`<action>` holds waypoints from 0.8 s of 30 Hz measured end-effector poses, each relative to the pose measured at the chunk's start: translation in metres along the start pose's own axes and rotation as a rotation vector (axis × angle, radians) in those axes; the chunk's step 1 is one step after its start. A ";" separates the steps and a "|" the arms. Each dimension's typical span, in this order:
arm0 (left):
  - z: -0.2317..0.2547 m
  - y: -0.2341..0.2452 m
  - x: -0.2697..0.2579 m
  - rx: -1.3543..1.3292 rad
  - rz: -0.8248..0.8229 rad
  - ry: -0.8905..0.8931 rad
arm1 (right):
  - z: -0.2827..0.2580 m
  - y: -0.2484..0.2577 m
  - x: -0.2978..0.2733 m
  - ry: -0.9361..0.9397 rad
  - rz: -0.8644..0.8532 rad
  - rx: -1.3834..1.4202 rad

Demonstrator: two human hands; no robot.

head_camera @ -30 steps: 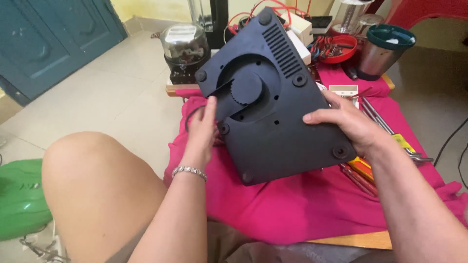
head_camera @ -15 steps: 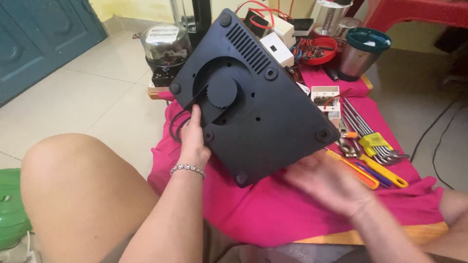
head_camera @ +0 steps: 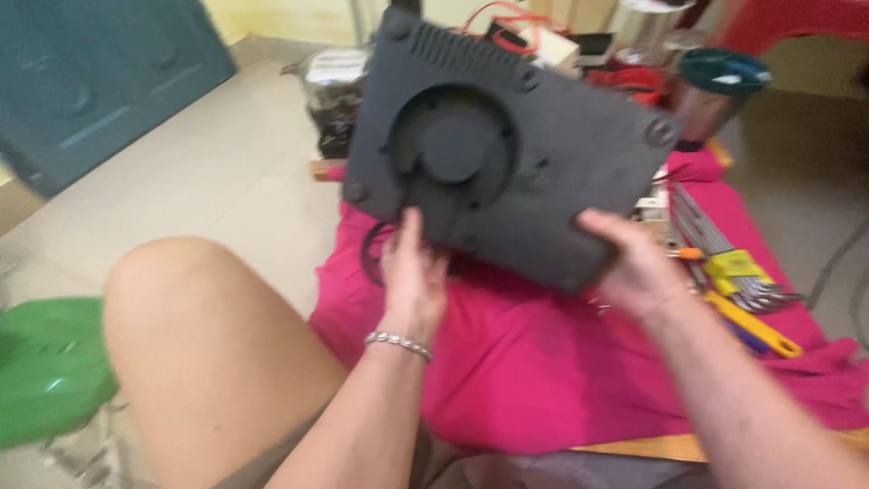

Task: Disassembling a black plastic appliance housing using screwdrivers to inspect internal components.

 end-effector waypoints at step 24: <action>-0.011 -0.026 -0.079 0.088 0.059 0.203 | -0.059 0.006 0.040 0.342 0.100 -0.673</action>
Point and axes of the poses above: each hand's wrist, its own x-axis towards the middle knuckle, its own y-axis out of the back of the hand, z = x × y, the point moved 4 cm from there along x, towards the middle knuckle, and after that the axes turned 1 degree about -z, right-handed, at the moved point
